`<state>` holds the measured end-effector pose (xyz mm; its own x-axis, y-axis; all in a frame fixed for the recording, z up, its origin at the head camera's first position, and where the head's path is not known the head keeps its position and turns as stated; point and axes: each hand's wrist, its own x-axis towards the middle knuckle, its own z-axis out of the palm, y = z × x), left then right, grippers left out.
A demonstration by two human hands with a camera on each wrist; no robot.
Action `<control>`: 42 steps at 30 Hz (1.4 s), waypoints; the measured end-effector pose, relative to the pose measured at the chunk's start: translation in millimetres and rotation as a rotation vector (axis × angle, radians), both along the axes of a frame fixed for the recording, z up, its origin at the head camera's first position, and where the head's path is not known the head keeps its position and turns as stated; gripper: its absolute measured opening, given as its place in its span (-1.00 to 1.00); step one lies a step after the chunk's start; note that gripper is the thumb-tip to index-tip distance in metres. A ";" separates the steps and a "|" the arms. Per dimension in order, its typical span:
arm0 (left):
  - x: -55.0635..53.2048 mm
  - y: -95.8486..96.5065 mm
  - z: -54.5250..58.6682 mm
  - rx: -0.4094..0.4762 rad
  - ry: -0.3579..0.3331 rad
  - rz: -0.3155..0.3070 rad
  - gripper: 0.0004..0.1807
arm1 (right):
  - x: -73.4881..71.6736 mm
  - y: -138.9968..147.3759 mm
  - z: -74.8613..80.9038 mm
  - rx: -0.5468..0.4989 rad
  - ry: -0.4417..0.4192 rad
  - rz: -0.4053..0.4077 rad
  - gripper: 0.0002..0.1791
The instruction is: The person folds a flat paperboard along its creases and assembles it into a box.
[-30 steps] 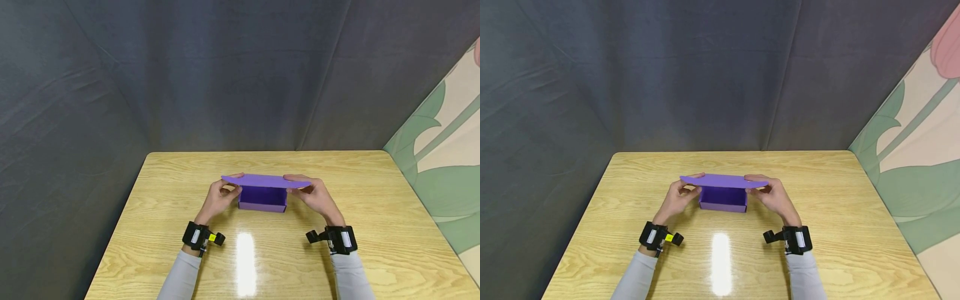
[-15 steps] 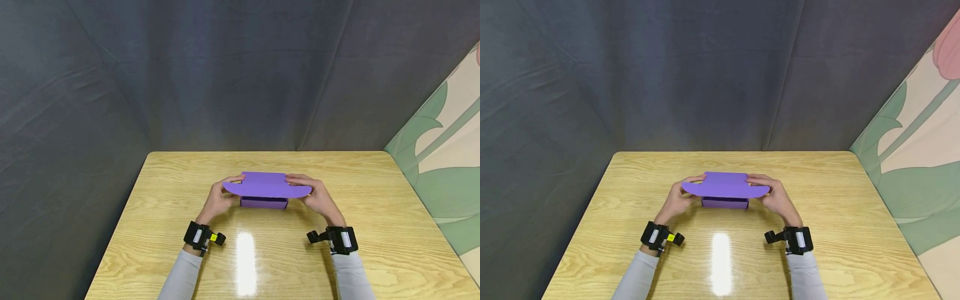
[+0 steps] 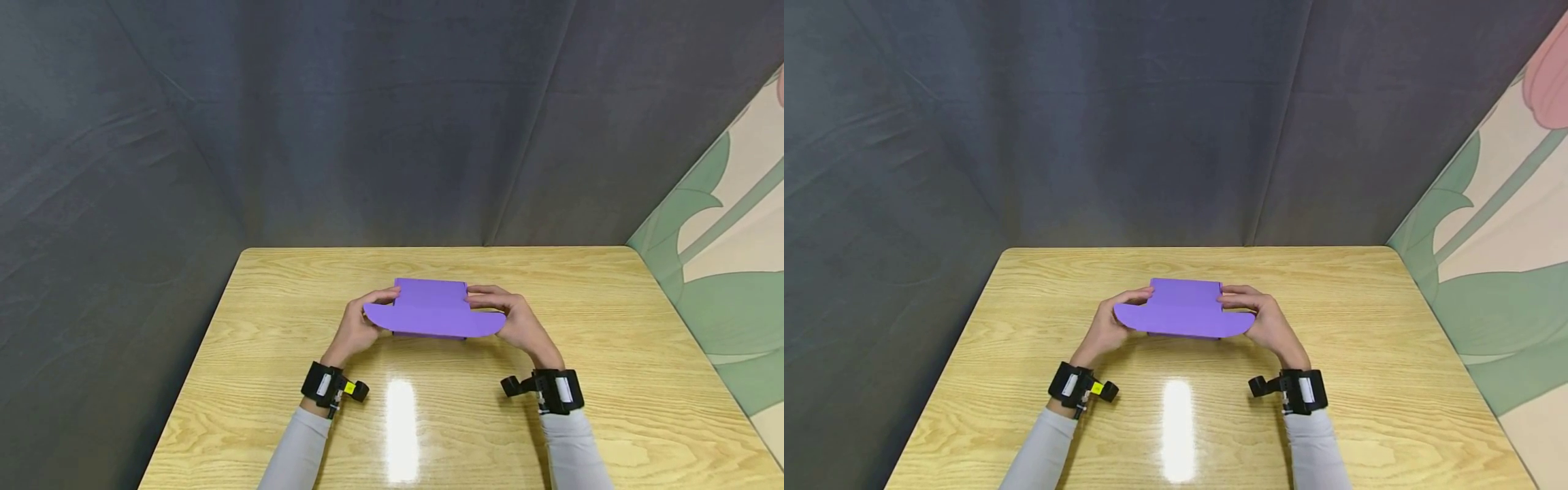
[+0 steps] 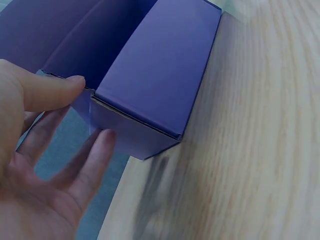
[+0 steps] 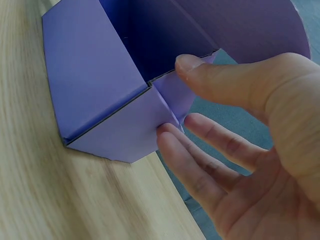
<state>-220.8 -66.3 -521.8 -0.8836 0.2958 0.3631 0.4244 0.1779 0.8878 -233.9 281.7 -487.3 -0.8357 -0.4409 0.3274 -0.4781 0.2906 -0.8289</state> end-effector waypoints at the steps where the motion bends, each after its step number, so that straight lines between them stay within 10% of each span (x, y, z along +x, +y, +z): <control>1: -0.5 -0.2 -1.1 0.000 0.012 -0.001 -0.10 | -0.1 0.4 -0.2 -0.003 -0.008 0.007 -0.56; 17: -0.9 1.2 -3.6 -0.006 0.014 -0.002 -0.29 | -0.4 2.2 -3.6 -0.024 -0.061 0.019 -0.48; 26: 0.8 -0.1 5.2 0.096 -0.158 -0.051 -0.27 | 0.0 -1.4 2.6 -0.023 0.021 -0.062 -0.44; 42: 6.0 -2.5 16.1 0.057 -0.166 -0.130 -0.07 | 6.0 -4.4 9.6 -0.079 -0.210 -0.123 -0.57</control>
<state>-214.8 -68.8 -505.7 -0.8882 0.3945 0.2356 0.2880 0.0783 0.9544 -227.9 277.3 -477.7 -0.9349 -0.3115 0.1699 -0.2576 0.2665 -0.9288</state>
